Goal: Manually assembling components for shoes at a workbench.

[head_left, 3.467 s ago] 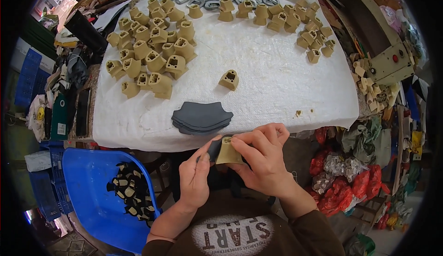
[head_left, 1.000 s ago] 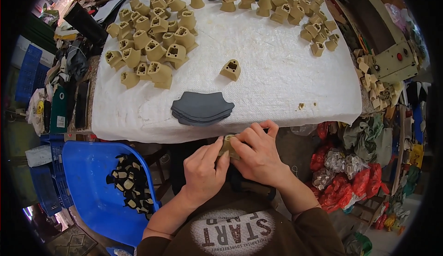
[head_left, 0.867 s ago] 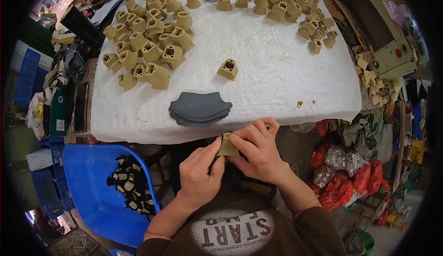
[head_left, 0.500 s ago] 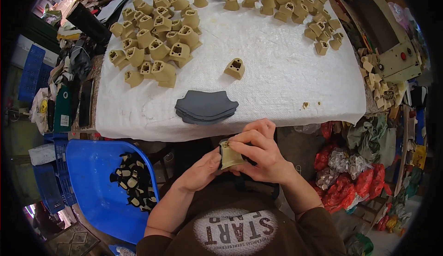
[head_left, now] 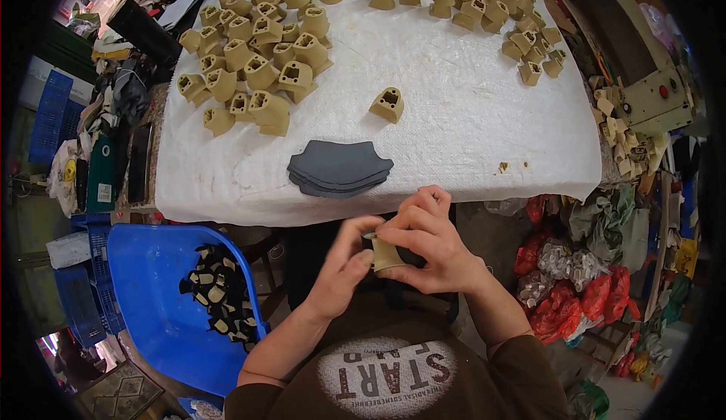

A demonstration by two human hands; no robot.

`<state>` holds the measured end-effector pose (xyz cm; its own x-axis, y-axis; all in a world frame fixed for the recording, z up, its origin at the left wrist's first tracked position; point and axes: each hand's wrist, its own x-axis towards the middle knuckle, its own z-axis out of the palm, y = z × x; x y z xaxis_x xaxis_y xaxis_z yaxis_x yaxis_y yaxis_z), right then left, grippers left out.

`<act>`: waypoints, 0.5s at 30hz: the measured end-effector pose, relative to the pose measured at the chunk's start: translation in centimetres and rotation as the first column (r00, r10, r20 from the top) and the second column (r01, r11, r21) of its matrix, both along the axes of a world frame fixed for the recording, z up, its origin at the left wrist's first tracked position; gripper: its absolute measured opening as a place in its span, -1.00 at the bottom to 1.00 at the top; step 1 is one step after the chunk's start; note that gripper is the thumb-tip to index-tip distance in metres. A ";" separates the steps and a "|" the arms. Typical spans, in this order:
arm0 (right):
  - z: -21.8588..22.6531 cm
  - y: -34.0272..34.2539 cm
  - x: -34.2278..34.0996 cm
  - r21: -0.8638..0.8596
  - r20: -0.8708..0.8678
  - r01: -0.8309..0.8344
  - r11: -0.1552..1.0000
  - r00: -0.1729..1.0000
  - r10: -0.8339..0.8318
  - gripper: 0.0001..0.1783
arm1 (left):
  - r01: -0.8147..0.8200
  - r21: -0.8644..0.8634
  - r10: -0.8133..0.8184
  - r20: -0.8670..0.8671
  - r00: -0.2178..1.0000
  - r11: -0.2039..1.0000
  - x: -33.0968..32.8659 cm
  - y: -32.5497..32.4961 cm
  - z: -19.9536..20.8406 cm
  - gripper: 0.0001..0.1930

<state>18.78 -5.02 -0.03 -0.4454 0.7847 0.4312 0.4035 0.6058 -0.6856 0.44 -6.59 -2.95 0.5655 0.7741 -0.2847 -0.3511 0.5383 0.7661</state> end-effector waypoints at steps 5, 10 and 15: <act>-0.4 0.3 0.4 -0.030 -0.052 0.087 0.996 0.995 -0.088 -0.54 | -0.201 0.521 0.307 -0.123 0.944 0.829 -1.0 -0.5 0.2 -0.68; -0.4 0.3 0.3 -0.027 -0.013 0.126 0.992 0.992 -0.127 -0.53 | -0.175 0.752 0.482 -0.210 0.851 0.635 -0.8 -0.7 0.6 -0.77; -0.2 0.0 -0.1 -0.029 0.053 0.163 0.986 0.986 -0.161 -0.54 | -0.138 0.856 0.659 -0.271 0.702 0.499 -0.4 -0.6 0.5 -0.83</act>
<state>18.69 -5.01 -0.22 -0.3319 0.8614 0.3844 0.5288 0.5074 -0.6804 0.09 -7.17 -2.41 0.0907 0.9189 0.3838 0.2150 -0.3944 0.8934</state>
